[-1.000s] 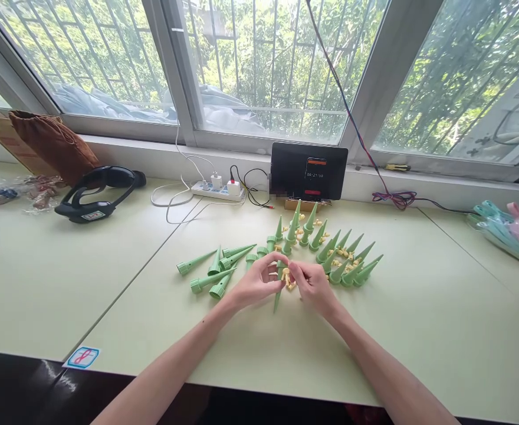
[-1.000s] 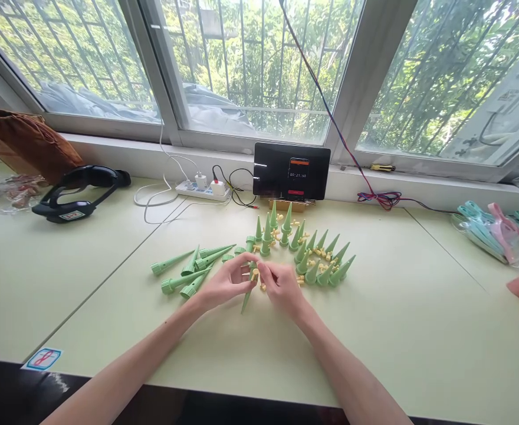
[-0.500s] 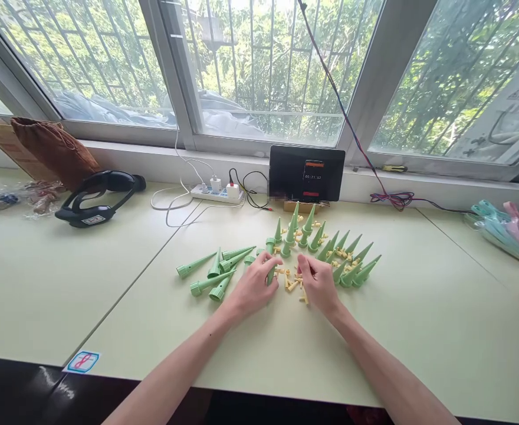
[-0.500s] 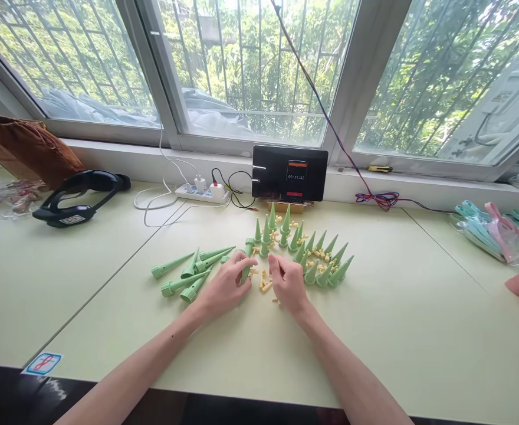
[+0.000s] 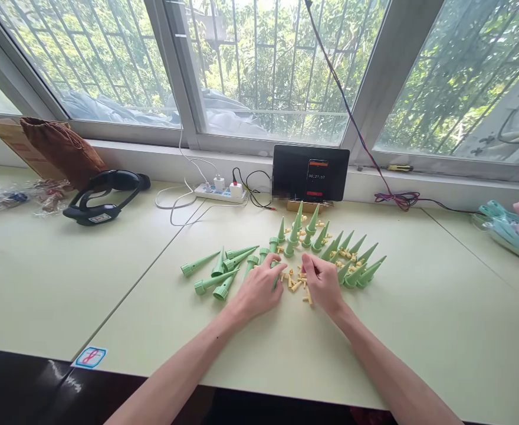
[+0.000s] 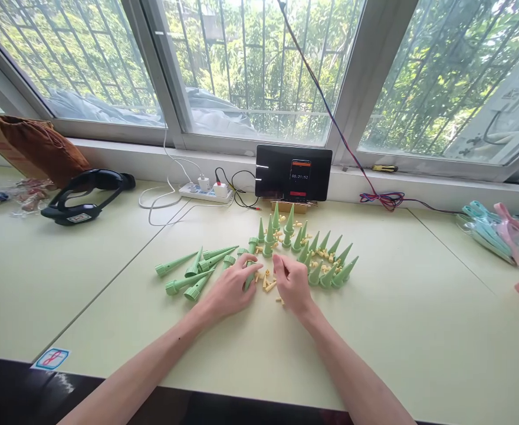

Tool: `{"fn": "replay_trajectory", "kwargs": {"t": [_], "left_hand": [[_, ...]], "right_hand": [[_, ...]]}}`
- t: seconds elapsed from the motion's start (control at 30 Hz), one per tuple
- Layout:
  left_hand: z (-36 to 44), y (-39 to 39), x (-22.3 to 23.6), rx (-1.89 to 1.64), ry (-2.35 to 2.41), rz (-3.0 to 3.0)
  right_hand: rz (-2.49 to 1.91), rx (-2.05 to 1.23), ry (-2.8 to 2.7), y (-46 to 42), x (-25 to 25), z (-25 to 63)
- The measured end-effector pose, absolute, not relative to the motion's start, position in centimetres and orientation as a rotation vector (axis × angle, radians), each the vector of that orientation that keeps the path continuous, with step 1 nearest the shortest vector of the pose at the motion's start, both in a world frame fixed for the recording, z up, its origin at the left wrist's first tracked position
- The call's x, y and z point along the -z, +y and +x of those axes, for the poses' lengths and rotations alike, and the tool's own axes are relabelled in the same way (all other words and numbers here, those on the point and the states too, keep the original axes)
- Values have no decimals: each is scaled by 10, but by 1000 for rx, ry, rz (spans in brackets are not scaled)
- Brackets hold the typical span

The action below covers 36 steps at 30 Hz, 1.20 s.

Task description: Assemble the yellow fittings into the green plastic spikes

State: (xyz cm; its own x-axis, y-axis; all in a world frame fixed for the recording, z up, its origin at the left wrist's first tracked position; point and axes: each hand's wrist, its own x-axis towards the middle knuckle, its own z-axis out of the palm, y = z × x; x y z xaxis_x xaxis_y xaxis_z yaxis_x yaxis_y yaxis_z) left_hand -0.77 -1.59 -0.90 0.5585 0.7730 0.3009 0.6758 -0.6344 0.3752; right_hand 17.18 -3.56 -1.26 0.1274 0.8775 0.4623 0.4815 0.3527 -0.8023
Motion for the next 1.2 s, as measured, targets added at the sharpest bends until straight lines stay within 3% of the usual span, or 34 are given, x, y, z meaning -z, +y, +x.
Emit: {"fn": "replay_trajectory", "kwargs": {"t": [0.37,0.6,0.77,0.93,1.2], "left_hand": [[-5,-11,14,-1151,1222,2414],[-6,-10,24,-1301,1053,2723],[-21,7,-7,-1203,1405,2634],[-61,40,-42,-663,1878,2315],[-113,47,-39,-344,2119,2071]], "right_hand": [[-1287,-563,-1419,-38,12,169],[-1273,-465,-1607,-34,22,165],[-1276,-381,-1623,-30,29,161],[-1236,-416,-1633,-30,28,157],[-1201,-439,-1710,-32,27,153]]}}
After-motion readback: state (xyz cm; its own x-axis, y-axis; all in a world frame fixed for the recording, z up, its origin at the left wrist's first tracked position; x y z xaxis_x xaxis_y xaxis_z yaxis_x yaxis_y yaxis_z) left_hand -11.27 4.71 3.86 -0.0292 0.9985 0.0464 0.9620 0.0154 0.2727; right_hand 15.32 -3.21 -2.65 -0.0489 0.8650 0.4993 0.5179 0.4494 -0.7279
